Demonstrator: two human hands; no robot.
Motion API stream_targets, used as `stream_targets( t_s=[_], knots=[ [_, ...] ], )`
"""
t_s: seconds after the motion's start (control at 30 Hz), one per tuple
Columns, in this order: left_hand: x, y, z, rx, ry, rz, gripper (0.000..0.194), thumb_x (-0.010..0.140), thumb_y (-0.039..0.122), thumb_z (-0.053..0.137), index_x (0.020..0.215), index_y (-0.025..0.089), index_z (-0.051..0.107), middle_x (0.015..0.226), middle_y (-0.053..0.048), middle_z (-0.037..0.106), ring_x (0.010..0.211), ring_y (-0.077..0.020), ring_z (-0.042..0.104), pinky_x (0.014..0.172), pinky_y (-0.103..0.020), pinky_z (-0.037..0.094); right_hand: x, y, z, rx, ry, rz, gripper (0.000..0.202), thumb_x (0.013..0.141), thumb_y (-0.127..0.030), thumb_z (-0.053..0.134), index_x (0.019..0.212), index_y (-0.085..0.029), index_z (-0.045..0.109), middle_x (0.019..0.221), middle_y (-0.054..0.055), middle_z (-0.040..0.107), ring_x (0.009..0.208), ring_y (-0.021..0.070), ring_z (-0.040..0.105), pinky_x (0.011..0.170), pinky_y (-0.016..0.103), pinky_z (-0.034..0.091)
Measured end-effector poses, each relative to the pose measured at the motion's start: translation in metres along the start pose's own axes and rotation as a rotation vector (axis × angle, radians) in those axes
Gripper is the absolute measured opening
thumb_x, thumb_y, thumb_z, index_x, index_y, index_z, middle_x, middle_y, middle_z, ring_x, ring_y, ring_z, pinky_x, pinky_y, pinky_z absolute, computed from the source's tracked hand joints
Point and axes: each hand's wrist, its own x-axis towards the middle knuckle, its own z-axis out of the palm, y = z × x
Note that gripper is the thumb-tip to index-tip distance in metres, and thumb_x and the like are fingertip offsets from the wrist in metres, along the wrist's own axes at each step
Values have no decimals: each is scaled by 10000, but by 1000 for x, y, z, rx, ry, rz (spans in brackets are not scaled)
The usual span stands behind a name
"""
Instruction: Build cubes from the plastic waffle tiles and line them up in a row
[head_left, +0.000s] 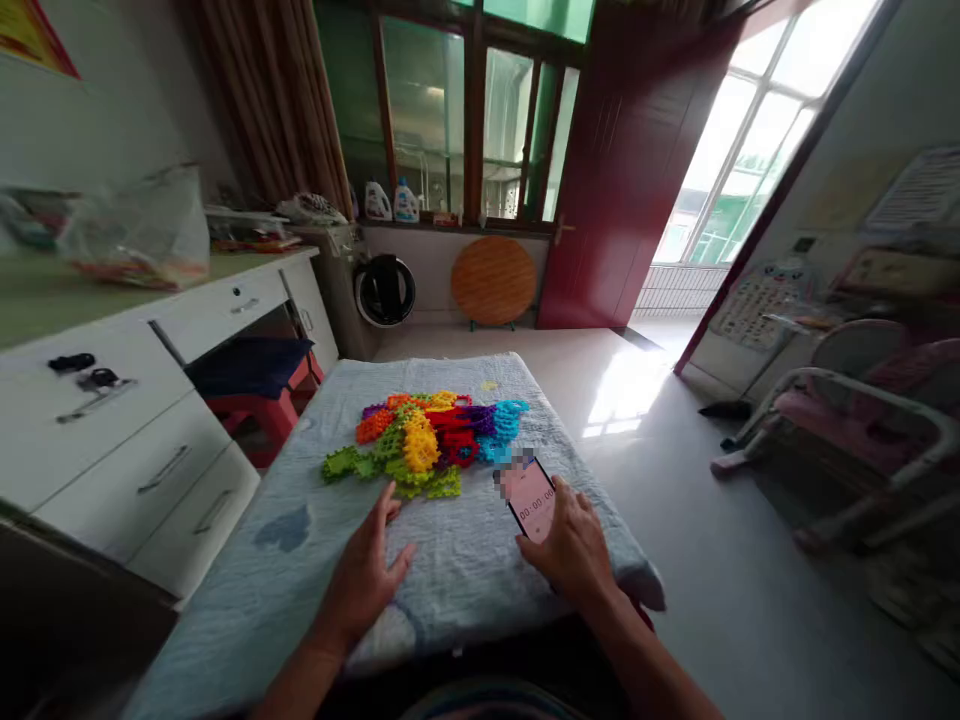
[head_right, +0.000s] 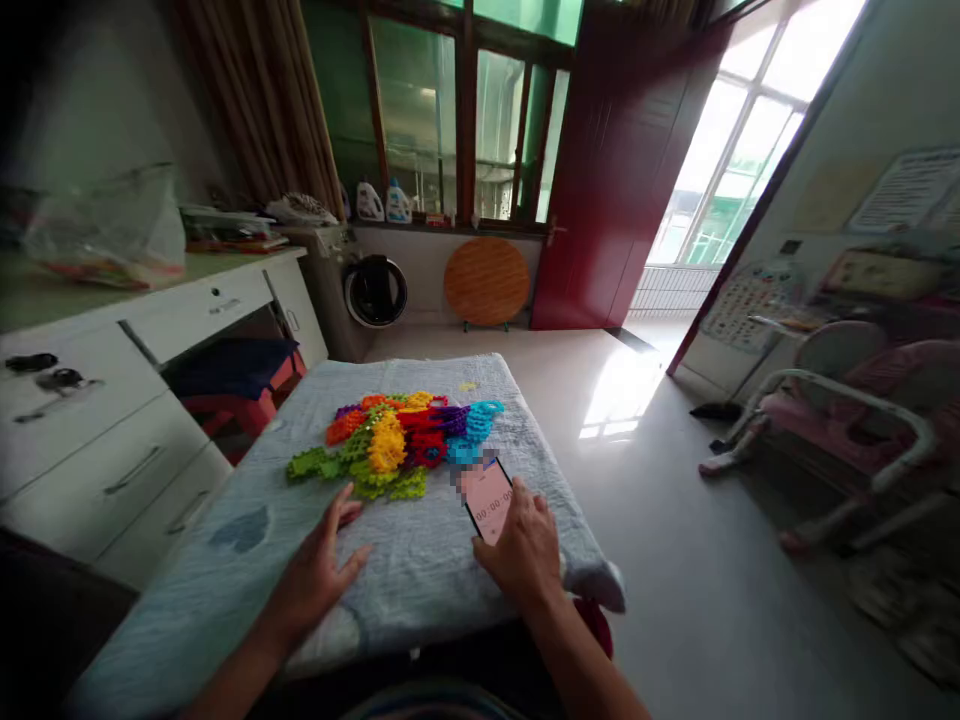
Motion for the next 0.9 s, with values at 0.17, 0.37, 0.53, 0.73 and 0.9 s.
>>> stream_targets(
  t_s=[0.17, 0.37, 0.53, 0.73, 0.9],
  knots=[
    [1, 4, -2, 2, 26, 0, 706, 844, 313, 533, 1453, 232, 185, 1203, -111, 587, 1102, -249, 595, 964, -447, 464, 5, 1, 6, -26, 44, 5, 820, 650, -399, 662, 1360, -89, 393, 1264, 140, 559, 1143, 350, 475, 979, 416, 375],
    [2, 8, -3, -1, 13, -6, 685, 848, 302, 524, 1441, 244, 186, 1194, -104, 581, 1109, -239, 590, 978, -454, 453, 11, 9, 5, -37, 101, -9, 839, 638, -415, 674, 1356, -89, 385, 1198, 136, 589, 1081, 323, 508, 928, 392, 415],
    [2, 7, -2, -1, 5, -14, 679, 847, 301, 520, 1438, 228, 193, 1203, -110, 575, 1114, -240, 585, 977, -449, 454, 12, 14, 2, -19, 132, 0, 850, 646, -429, 669, 1361, -78, 370, 1218, 149, 572, 1095, 325, 507, 941, 395, 411],
    [3, 8, -1, -11, 17, -9, 678, 841, 301, 525, 1435, 236, 206, 1186, -97, 584, 1103, -240, 592, 981, -441, 453, 10, 23, 1, 34, 197, -11, 841, 658, -444, 669, 1363, -101, 364, 1221, 139, 561, 1102, 317, 496, 949, 412, 419],
    [2, 6, 1, -7, 9, -4, 685, 843, 296, 527, 1438, 245, 192, 1195, -97, 574, 1111, -238, 586, 978, -447, 454, 7, 26, -1, 56, 239, -10, 829, 652, -426, 675, 1358, -116, 369, 1181, 133, 575, 1080, 313, 503, 915, 419, 441]
  ],
)
